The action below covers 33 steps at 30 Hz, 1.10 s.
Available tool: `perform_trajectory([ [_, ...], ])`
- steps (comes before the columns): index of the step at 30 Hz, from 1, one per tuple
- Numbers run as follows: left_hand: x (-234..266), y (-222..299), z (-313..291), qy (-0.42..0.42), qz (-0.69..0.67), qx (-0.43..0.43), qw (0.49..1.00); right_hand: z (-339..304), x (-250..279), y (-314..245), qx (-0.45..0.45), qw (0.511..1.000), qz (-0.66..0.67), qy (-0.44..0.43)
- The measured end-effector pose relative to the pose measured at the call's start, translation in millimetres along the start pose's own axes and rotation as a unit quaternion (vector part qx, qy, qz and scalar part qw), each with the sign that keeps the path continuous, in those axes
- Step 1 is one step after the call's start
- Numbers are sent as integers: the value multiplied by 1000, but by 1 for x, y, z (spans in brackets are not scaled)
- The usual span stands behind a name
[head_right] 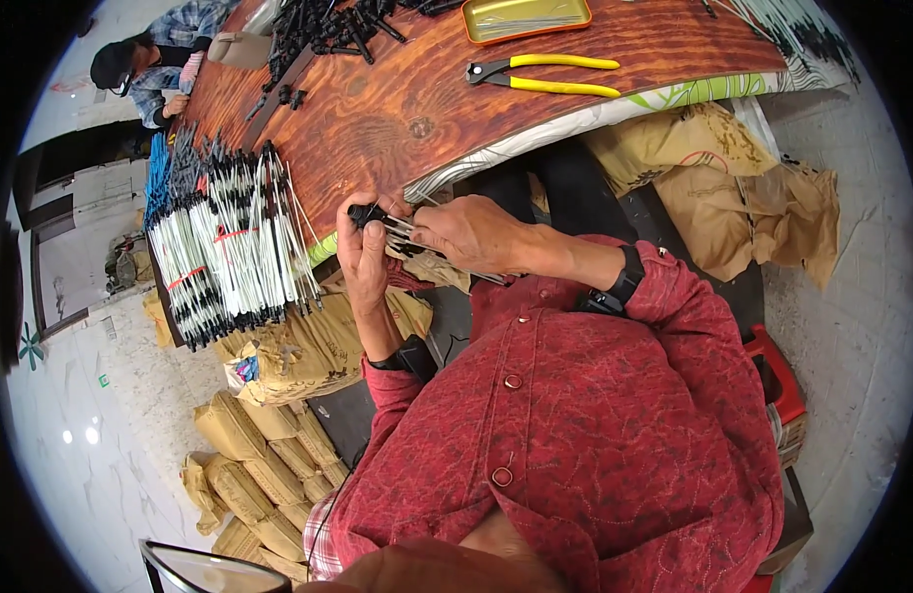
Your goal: The person gathers white rods and uses yellow-handled shears to trim their ends before inserting them into black plastic connectors. They continue fitting the rods into the connectors by hand and then arrange the completed assemblies into a bundle.
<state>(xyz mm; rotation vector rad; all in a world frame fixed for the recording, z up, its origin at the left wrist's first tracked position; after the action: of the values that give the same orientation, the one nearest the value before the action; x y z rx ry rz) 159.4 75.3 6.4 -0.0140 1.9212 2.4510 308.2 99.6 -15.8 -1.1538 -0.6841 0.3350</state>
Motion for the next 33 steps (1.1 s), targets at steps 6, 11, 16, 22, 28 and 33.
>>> perform_trajectory([
  [6, -10, 4, 4, -42, -18, -58, 997, -2, 1, -7, 2, 994, -95, 60],
  [11, -6, -3, 1, -22, -8, -43, 999, 1, 1, -13, -24, 982, -165, 84],
  [16, -8, -7, 0, 0, -18, -37, 999, 2, -6, -8, 12, 977, -201, 64],
  [22, -15, -11, 3, -25, -51, -54, 997, -2, -9, -7, 0, 970, -237, 51],
  [28, -20, -7, 3, -5, -36, -32, 999, -2, -8, -8, -8, 965, -255, 63],
  [33, -26, -2, 1, 1, -11, -52, 999, -3, -9, -9, -14, 972, -230, 48],
])
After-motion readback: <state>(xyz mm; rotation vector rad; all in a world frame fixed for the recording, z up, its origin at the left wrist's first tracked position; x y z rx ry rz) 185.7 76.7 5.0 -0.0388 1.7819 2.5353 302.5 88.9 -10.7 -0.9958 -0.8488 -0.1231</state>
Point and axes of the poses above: each hand's wrist, its own z-axis towards the middle knuckle, its own x-axis out of the back of the hand, y = z × x, the point moved 6 cm from there along z, towards the middle knuckle, and after that the axes turned 7 degrees about -x, right-handed, at the moved point
